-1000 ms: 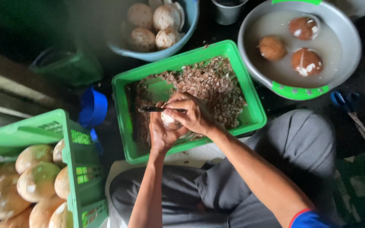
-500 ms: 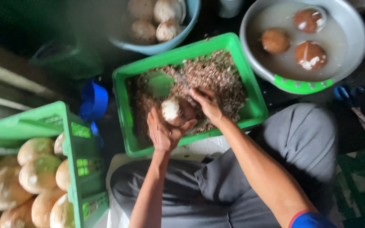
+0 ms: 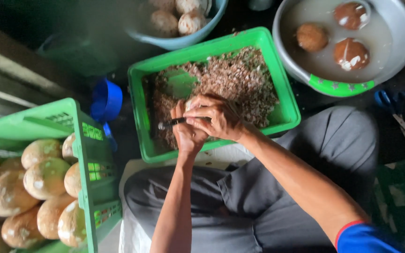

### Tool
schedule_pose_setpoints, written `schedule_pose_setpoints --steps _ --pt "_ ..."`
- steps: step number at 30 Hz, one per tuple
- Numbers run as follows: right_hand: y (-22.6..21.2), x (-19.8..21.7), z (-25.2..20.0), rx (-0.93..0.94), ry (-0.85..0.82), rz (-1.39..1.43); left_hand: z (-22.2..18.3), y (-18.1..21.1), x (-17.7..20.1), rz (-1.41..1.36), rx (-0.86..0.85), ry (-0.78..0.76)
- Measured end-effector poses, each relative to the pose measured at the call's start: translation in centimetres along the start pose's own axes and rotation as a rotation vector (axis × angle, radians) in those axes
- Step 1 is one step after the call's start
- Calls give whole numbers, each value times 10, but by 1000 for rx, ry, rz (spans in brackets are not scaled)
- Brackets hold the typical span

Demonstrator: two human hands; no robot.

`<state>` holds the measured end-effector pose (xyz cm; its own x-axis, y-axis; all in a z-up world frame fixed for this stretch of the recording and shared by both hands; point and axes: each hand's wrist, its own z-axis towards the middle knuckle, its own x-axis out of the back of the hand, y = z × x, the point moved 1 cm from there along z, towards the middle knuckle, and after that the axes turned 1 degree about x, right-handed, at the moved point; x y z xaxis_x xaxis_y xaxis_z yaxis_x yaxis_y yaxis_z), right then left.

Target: The person sits cross-legged and peels the husk off several coconuts using a small knife. They rotate each coconut to remove the outer layer and place the peeled coconuts into a nearby basin of water.

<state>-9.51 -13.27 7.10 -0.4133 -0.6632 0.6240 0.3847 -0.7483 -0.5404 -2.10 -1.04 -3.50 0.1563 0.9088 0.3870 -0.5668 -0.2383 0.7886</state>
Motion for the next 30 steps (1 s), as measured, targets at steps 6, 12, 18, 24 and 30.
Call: schedule_pose_setpoints --steps 6,12,18,24,30 --pt "15 0 2 30 -5 30 -5 -19 -7 36 171 -59" --pt "50 -9 -13 -27 98 51 -20 -16 -16 52 8 87" --pt "48 -21 -30 -115 189 21 -16 14 -4 12 -43 142" --pt "60 -20 -43 -302 317 245 0 34 3 -6 90 83" --pt "86 -18 -3 -217 173 349 11 14 10 -18 84 -109"
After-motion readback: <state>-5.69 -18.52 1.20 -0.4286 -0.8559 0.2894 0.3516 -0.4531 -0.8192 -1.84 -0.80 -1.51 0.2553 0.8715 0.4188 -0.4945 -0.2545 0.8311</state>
